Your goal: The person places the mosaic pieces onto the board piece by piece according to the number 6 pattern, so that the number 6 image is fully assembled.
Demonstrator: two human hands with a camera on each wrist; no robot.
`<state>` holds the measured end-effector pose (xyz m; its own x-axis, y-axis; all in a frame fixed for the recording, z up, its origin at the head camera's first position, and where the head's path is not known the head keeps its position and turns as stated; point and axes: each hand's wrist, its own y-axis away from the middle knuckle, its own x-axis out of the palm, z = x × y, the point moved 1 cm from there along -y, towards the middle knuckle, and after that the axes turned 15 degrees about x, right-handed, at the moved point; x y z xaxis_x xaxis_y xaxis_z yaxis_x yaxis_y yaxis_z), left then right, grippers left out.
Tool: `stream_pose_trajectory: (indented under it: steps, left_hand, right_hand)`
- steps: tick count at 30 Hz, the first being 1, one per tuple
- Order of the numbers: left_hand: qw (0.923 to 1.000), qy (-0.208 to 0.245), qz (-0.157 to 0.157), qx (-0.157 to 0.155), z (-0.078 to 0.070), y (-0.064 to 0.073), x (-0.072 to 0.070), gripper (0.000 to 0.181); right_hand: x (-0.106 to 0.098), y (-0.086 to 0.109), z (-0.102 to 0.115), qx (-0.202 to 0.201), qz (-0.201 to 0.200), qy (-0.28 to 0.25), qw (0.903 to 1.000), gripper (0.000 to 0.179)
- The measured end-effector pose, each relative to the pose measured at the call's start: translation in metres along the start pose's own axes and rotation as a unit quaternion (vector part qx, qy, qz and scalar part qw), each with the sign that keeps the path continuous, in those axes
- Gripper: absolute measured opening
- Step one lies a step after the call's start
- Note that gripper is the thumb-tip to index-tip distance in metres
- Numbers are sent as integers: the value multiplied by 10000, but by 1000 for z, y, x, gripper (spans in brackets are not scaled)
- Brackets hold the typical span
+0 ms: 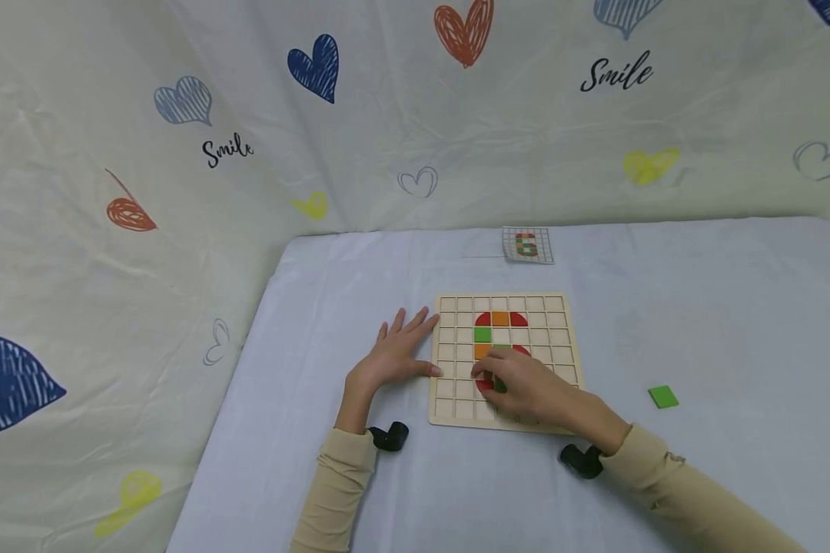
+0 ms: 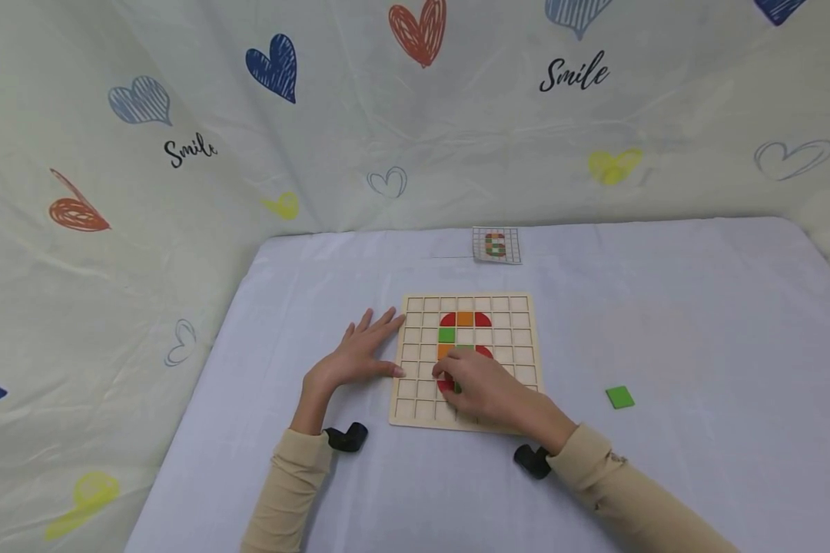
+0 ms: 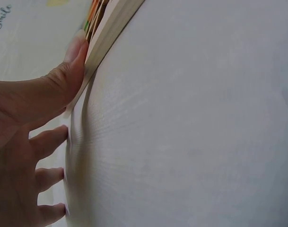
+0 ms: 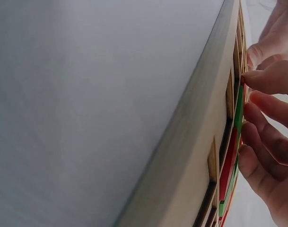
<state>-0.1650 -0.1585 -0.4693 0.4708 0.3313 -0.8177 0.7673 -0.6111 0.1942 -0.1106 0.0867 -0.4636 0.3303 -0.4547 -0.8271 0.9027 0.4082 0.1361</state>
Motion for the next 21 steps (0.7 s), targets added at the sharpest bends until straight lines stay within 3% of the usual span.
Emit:
stream_pose_trajectory:
  steps: [9,21]
  left_hand:
    - [9999,81,-51,-39,-2,-1,0,97]
    - [9999,57,-43,-79,-3,0,0,98]
  right_hand:
    - [-9,7,-8,-66,-215,-137,9997,20]
    - [-32,38,-39,66,-741,-289,9968,23]
